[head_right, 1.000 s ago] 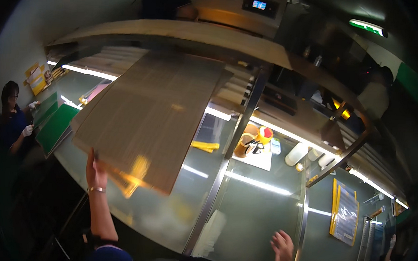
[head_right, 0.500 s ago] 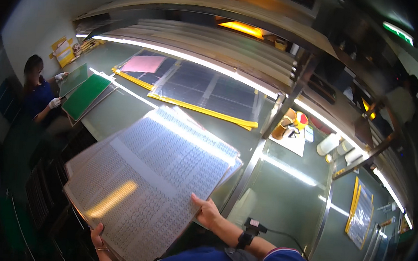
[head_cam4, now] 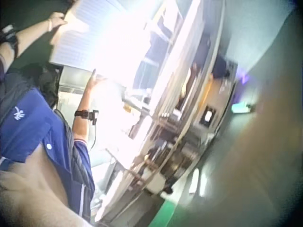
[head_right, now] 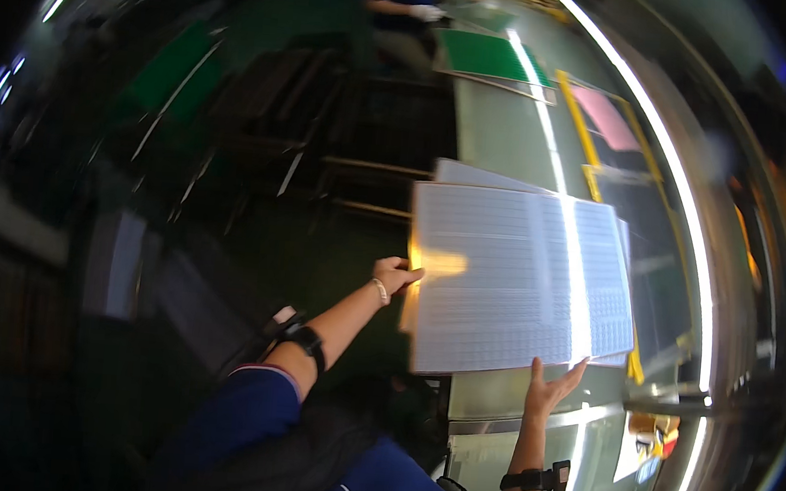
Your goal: Picking up industrial panels from a workstation, inspecting them under a light, and placing them into sorting racks.
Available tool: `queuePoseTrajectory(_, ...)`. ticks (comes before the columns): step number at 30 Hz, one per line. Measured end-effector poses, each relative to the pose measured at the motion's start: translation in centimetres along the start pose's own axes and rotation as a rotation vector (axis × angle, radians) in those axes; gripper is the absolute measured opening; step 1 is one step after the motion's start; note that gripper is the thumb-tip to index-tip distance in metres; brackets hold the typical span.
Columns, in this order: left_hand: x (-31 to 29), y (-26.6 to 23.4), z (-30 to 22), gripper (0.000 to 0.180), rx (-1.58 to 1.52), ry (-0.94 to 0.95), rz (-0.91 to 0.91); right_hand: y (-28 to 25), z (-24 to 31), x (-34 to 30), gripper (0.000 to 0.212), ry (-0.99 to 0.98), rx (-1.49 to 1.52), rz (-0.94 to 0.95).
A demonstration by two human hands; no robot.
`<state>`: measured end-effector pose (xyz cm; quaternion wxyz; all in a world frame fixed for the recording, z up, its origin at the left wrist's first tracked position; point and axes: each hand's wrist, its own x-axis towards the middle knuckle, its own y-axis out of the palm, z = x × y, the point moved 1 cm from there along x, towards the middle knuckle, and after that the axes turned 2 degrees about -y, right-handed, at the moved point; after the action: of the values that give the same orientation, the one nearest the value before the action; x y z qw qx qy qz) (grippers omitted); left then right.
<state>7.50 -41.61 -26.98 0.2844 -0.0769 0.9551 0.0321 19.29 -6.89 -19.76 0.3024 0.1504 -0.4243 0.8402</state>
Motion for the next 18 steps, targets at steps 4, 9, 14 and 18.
queuePoseTrajectory(4,-5.5,-3.4,6.6,0.046,-0.063,0.103,-0.279,2.8,2.1,-6.5,0.060,-0.361,-0.235,0.693)
queuePoseTrajectory(9,-15.7,-11.5,10.3,0.026,-0.061,-0.020,0.048,4.1,0.6,-7.4,0.044,-0.416,-0.243,0.448)
queuePoseTrajectory(14,-19.3,-26.3,19.8,0.021,-0.210,-0.403,-0.239,2.8,-1.3,-8.2,0.040,-0.236,-0.054,0.250)
queuePoseTrajectory(18,-18.1,-35.8,27.1,0.012,-0.454,-0.379,-0.726,-0.2,-1.8,-12.7,0.040,-0.166,-0.288,0.145)
